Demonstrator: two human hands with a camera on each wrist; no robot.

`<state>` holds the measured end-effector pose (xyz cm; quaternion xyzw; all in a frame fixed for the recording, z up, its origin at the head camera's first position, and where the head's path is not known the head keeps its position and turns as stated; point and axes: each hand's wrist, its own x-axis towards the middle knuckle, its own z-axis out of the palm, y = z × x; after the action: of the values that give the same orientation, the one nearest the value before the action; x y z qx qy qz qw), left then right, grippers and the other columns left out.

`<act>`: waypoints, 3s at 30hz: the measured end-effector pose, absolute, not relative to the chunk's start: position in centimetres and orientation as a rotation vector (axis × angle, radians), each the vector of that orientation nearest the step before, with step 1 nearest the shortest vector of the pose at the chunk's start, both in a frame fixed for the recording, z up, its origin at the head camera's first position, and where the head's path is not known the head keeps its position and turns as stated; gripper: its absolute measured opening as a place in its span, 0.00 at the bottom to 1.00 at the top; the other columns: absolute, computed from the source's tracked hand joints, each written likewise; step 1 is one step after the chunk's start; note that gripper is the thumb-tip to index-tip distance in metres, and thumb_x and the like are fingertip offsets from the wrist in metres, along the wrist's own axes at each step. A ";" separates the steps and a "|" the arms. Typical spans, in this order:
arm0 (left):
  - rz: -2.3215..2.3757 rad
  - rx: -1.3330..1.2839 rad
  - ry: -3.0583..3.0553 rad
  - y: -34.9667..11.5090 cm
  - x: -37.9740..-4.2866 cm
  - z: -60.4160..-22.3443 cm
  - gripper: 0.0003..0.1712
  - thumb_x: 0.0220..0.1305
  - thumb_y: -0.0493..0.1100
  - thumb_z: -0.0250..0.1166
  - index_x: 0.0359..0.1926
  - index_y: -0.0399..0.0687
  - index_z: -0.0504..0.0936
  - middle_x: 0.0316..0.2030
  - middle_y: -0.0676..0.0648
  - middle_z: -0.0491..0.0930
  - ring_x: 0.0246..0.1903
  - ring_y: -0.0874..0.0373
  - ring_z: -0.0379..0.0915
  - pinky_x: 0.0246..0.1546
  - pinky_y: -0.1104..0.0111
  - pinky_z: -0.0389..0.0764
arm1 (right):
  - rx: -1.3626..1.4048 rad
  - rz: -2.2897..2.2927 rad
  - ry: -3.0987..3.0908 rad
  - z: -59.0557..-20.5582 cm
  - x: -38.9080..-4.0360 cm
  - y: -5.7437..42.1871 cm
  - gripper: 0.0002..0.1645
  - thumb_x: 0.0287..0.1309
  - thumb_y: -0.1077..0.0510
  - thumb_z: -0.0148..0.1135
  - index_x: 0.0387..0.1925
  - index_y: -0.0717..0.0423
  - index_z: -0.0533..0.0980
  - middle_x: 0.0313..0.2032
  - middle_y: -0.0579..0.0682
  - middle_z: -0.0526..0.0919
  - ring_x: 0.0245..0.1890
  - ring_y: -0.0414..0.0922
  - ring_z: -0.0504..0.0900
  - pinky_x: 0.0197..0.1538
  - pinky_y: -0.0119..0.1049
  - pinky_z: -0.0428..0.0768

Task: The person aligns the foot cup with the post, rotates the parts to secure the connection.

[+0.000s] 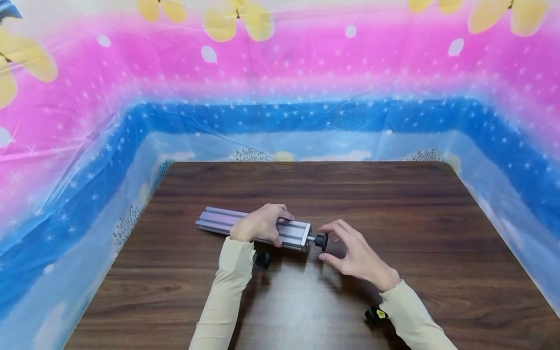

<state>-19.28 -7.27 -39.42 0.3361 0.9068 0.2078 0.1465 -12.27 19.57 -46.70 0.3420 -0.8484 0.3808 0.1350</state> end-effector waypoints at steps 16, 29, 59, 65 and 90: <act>0.596 0.923 2.605 -7.3 -19.4 -39.6 0.39 0.39 0.31 0.79 0.59 0.42 0.84 0.48 0.46 0.79 0.43 0.54 0.74 0.48 0.65 0.78 | 0.883 1.181 -2.507 -46.6 -12.3 19.4 0.18 0.65 0.56 0.68 0.54 0.55 0.77 0.43 0.44 0.86 0.38 0.36 0.87 0.44 0.36 0.85; 0.551 0.963 2.609 -7.2 -19.6 -39.5 0.38 0.40 0.32 0.79 0.60 0.44 0.84 0.47 0.46 0.80 0.43 0.53 0.76 0.48 0.65 0.78 | 0.853 1.146 -2.578 -46.6 -12.1 19.7 0.27 0.62 0.51 0.70 0.59 0.57 0.76 0.49 0.45 0.83 0.44 0.42 0.85 0.47 0.41 0.84; 0.579 0.950 2.603 -7.6 -19.5 -39.7 0.39 0.39 0.32 0.79 0.60 0.44 0.83 0.49 0.46 0.80 0.44 0.53 0.76 0.49 0.65 0.78 | 0.795 1.222 -2.630 -46.8 -12.3 19.4 0.18 0.72 0.52 0.59 0.58 0.56 0.75 0.37 0.43 0.86 0.34 0.38 0.86 0.41 0.35 0.84; 0.593 0.946 2.615 -7.6 -19.7 -39.4 0.39 0.39 0.32 0.79 0.59 0.43 0.84 0.49 0.46 0.80 0.44 0.53 0.76 0.50 0.64 0.78 | 0.926 1.115 -2.511 -46.6 -12.3 19.6 0.35 0.54 0.53 0.77 0.62 0.54 0.74 0.53 0.51 0.81 0.47 0.47 0.84 0.48 0.45 0.84; 0.567 0.987 2.614 -7.4 -19.8 -39.4 0.39 0.37 0.32 0.78 0.59 0.44 0.84 0.46 0.47 0.80 0.42 0.54 0.76 0.49 0.65 0.78 | 0.876 1.153 -2.520 -46.8 -12.6 19.4 0.15 0.69 0.58 0.62 0.55 0.54 0.76 0.34 0.42 0.86 0.32 0.34 0.85 0.39 0.35 0.84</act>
<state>-19.78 -7.43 -39.42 0.3425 0.9072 0.1968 0.1447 -12.62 19.38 -46.81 0.2992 -0.8611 0.3939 0.1176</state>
